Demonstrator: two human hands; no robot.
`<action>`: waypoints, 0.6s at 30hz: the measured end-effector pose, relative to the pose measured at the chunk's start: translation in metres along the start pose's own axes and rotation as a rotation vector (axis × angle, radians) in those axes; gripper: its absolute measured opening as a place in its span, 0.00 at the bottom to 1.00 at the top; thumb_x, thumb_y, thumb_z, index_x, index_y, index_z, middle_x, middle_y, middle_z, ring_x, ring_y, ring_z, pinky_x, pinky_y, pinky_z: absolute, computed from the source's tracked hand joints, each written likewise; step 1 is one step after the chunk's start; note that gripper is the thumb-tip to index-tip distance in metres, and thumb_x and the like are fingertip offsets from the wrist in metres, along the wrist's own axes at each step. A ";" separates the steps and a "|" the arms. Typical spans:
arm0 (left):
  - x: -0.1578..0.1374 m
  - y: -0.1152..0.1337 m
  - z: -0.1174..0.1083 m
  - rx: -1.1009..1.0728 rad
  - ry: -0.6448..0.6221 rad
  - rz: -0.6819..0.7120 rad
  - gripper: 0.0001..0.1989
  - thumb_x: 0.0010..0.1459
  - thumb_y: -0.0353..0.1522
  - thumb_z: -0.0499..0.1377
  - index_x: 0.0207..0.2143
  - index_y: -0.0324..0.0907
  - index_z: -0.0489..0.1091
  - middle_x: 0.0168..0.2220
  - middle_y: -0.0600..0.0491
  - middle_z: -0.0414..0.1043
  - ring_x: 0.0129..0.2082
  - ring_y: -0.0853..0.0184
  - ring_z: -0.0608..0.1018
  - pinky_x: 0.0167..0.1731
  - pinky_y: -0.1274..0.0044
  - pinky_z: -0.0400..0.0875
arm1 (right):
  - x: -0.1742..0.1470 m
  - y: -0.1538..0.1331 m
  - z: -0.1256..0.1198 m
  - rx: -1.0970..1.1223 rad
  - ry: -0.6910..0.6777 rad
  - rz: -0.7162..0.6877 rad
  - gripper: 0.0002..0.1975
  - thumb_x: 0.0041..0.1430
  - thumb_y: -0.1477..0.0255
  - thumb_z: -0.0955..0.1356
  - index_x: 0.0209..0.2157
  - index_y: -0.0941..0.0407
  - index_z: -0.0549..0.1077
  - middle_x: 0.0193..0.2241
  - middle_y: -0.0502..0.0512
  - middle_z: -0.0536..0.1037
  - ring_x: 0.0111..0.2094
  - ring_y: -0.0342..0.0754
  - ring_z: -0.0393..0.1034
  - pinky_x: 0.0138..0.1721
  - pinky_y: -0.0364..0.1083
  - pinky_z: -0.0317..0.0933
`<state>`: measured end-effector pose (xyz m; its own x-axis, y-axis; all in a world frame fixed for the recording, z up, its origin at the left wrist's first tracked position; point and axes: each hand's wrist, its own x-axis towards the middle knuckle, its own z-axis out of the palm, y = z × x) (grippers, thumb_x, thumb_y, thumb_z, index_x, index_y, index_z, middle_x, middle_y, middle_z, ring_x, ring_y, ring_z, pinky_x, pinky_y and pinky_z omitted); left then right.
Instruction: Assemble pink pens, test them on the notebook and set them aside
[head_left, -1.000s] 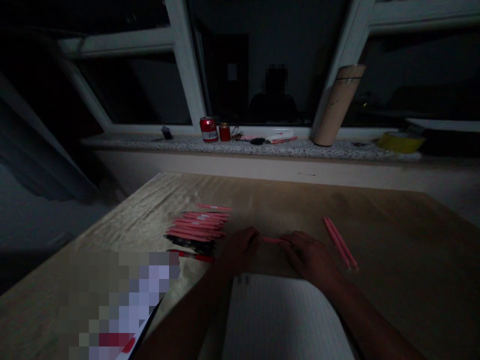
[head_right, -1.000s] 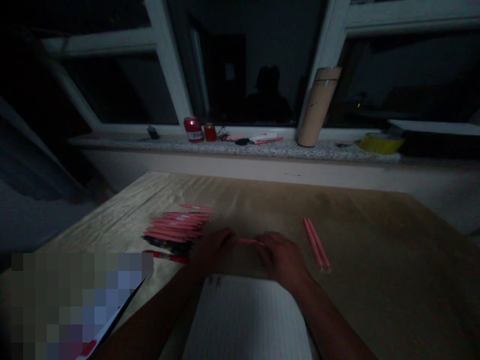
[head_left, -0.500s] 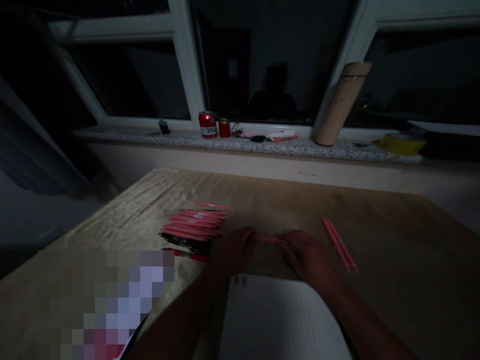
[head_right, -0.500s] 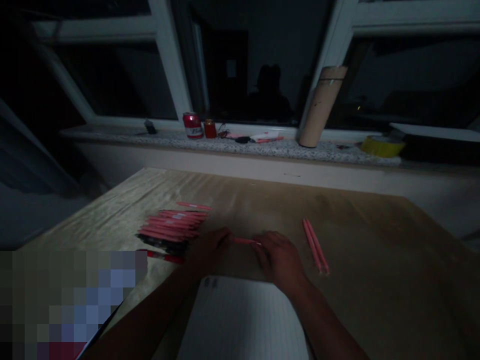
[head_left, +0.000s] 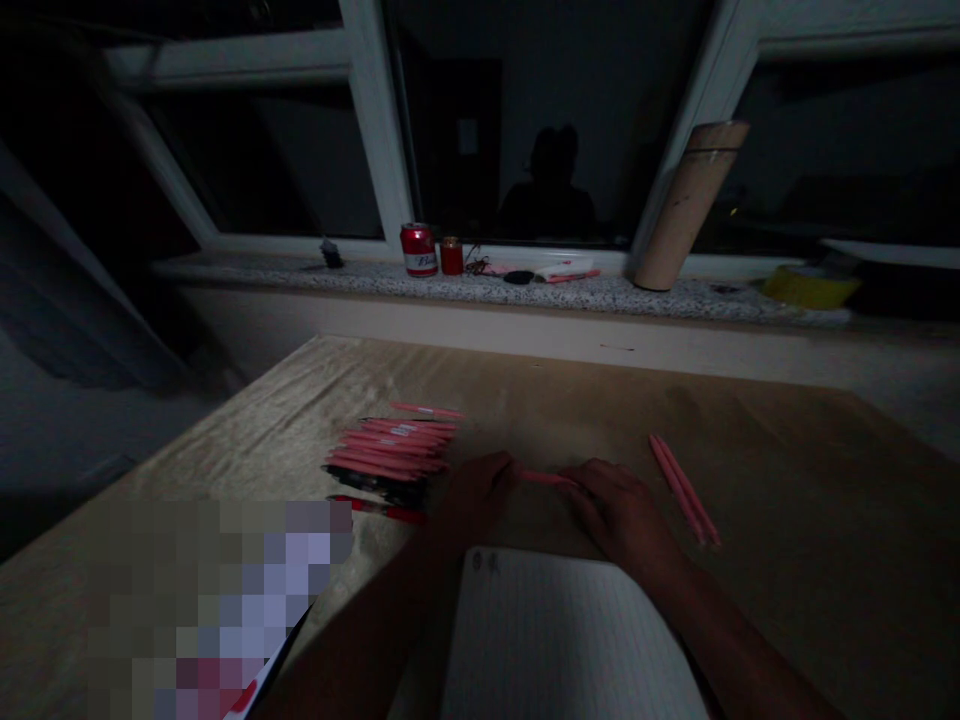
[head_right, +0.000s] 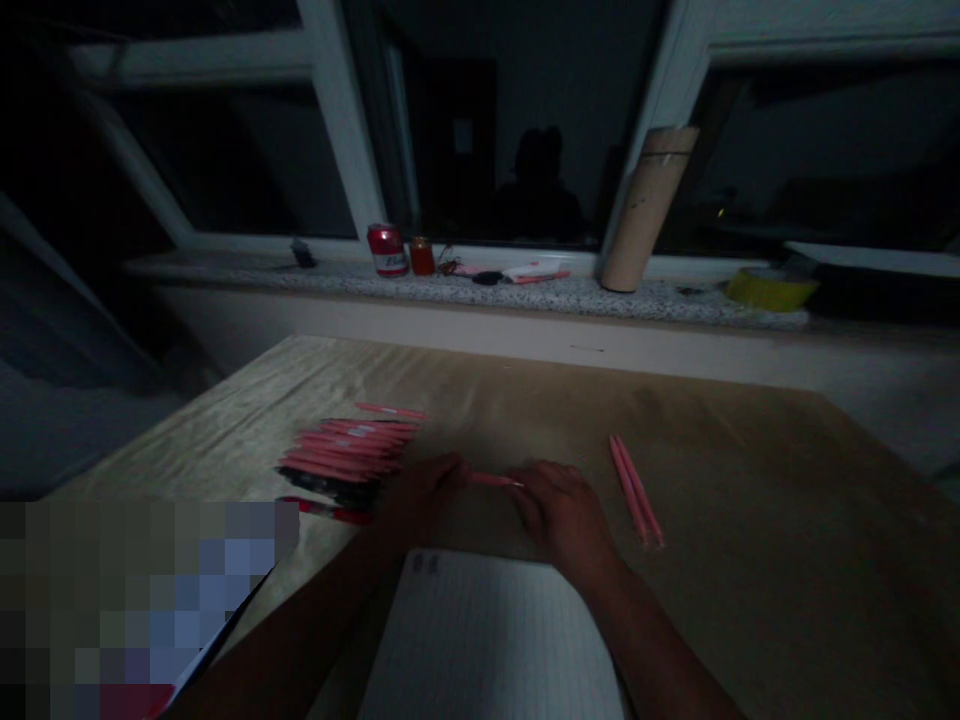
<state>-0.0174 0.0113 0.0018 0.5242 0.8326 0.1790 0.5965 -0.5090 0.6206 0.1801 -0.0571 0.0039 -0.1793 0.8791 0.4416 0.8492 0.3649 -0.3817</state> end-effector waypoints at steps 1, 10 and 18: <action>0.000 0.001 -0.001 0.000 -0.007 -0.005 0.17 0.61 0.40 0.43 0.29 0.41 0.65 0.29 0.54 0.69 0.31 0.68 0.71 0.34 0.78 0.61 | 0.000 0.000 0.000 0.003 0.002 0.003 0.11 0.62 0.68 0.61 0.38 0.55 0.74 0.31 0.55 0.75 0.33 0.47 0.69 0.36 0.47 0.60; -0.002 0.004 -0.003 -0.037 -0.020 -0.013 0.16 0.61 0.40 0.43 0.30 0.41 0.64 0.28 0.54 0.69 0.30 0.69 0.71 0.31 0.78 0.60 | 0.000 -0.003 -0.002 0.047 -0.002 0.030 0.13 0.62 0.67 0.60 0.39 0.55 0.73 0.32 0.57 0.75 0.35 0.48 0.69 0.38 0.47 0.62; -0.002 0.003 -0.001 -0.063 -0.016 -0.021 0.14 0.61 0.40 0.43 0.34 0.42 0.63 0.31 0.54 0.69 0.32 0.68 0.72 0.34 0.77 0.61 | 0.000 -0.003 -0.002 0.044 0.013 0.017 0.12 0.62 0.68 0.60 0.38 0.55 0.73 0.31 0.57 0.75 0.33 0.48 0.69 0.37 0.47 0.62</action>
<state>-0.0172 0.0085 0.0047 0.5217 0.8393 0.1532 0.5682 -0.4758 0.6714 0.1787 -0.0588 0.0069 -0.1586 0.8815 0.4448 0.8292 0.3635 -0.4247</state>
